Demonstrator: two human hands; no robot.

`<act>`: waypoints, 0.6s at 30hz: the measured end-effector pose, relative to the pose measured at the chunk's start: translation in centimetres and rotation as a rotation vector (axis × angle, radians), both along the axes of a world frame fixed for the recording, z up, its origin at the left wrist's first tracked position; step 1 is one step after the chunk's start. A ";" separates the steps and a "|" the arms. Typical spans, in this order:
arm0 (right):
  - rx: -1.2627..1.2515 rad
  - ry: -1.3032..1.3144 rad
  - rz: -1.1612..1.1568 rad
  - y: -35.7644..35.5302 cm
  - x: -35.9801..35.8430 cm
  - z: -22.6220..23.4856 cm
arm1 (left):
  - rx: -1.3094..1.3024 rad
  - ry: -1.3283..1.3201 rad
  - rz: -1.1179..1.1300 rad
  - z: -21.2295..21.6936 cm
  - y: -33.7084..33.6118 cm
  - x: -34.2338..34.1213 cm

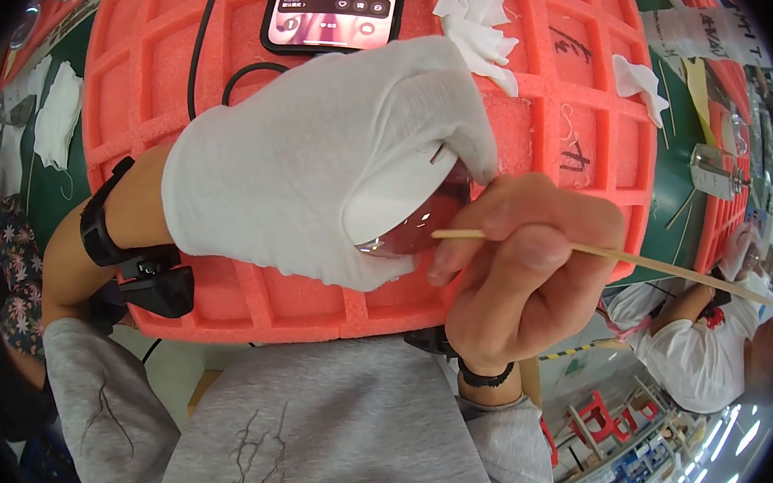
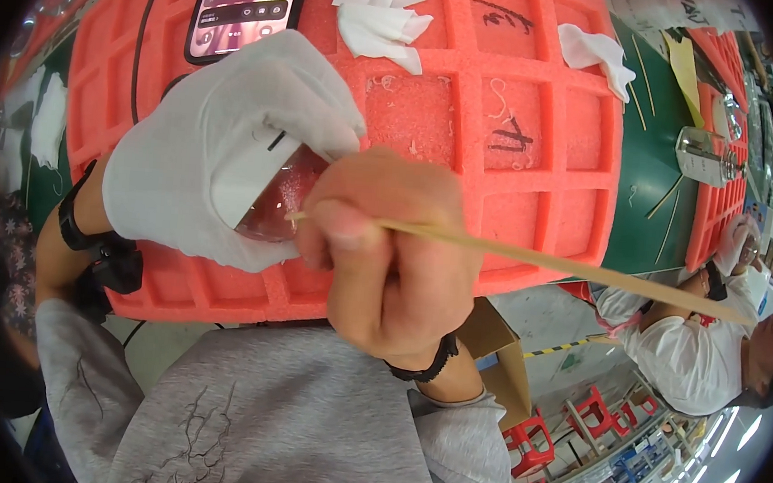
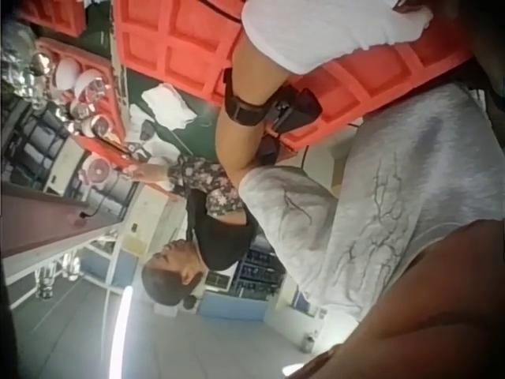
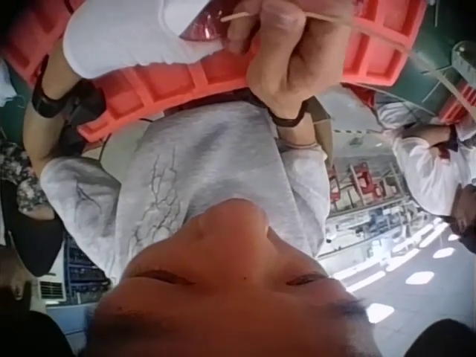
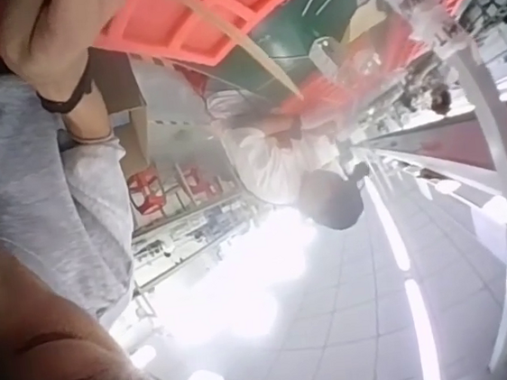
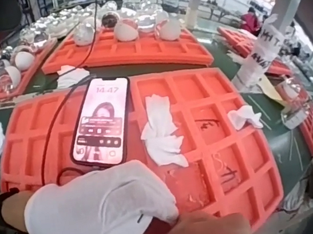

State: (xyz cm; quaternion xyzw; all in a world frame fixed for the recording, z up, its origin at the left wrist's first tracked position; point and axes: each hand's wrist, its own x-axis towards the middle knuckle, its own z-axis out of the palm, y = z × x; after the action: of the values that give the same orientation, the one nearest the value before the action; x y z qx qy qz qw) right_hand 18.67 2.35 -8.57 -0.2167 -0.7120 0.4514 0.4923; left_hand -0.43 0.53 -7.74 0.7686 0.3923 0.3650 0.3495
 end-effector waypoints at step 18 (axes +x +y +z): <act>0.224 0.021 -0.020 0.0 0.2 -0.5 | -0.032 -0.013 0.014 -0.1 -0.1 0.2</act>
State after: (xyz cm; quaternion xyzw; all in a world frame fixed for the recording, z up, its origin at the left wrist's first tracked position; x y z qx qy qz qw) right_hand 18.86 2.38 -9.12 -0.1628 -0.7504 0.3664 0.5255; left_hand -0.19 0.46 -7.80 0.7577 0.4011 0.3662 0.3618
